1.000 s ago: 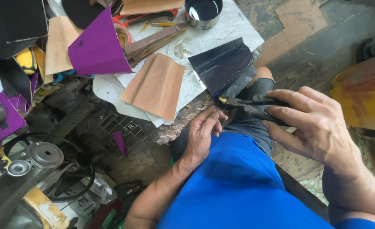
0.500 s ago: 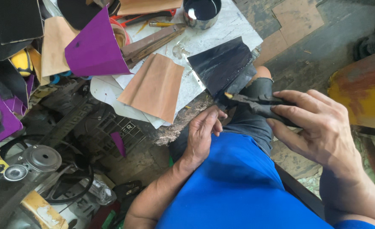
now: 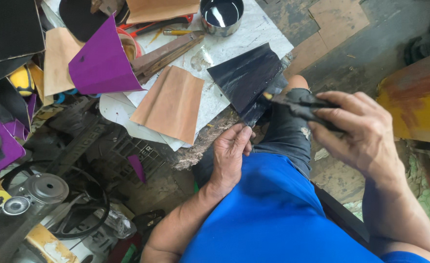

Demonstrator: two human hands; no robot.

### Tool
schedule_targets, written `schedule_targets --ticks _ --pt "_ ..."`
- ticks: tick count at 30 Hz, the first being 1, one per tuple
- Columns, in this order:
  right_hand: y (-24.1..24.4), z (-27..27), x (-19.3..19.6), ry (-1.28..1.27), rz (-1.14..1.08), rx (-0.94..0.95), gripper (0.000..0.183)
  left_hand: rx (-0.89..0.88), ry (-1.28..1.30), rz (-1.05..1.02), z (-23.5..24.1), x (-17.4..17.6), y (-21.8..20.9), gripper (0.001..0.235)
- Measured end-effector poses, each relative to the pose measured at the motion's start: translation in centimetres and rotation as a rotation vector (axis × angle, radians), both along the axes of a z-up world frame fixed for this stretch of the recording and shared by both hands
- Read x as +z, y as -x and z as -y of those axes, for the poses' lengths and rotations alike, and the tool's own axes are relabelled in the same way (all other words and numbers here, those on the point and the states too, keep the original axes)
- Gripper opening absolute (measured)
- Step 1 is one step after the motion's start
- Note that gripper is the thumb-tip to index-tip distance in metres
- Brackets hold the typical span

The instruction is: The person paints a tan leather piece black using a brush and a can of black paint. They hold the leather with the left hand and apply paint with the right hand, covering the surface evenly. The painted piece is then placed aside among other leather pieces.

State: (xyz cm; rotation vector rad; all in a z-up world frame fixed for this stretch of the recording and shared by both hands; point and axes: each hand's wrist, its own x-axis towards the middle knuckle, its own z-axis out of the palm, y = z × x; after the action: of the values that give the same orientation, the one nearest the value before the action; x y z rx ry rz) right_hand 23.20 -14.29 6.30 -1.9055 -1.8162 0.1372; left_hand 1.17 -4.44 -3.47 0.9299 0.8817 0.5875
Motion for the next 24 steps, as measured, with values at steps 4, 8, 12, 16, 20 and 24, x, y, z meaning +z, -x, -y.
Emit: schedule_targets --ticks 4,8,12,16,20,24 --pt "-1.2 0.1 -0.5 -0.047 0.000 -0.043 0.017 -0.015 -0.037 0.014 -0.1 0.1 0.0 0.025" --pt "-2.0 1.0 -1.2 -0.079 0.090 -0.149 0.017 -0.023 -0.051 0.037 -0.1 0.1 0.1 0.025" --pt "-1.3 1.8 -0.4 -0.090 0.132 -0.187 0.019 -0.042 -0.046 0.034 -0.2 0.3 0.2 0.026" --pt "0.6 0.8 0.9 -0.084 -0.093 -0.047 0.018 -0.049 -0.050 0.035 -0.2 0.3 0.1 0.025" --pt "0.7 0.3 -0.1 -0.079 -0.055 0.022 0.018 -0.035 -0.029 0.009 -0.2 0.3 0.2 0.025" --pt "-0.9 1.3 -2.3 -0.085 -0.033 -0.069 0.020 -0.024 -0.029 0.028 -0.1 0.0 0.1 0.026"
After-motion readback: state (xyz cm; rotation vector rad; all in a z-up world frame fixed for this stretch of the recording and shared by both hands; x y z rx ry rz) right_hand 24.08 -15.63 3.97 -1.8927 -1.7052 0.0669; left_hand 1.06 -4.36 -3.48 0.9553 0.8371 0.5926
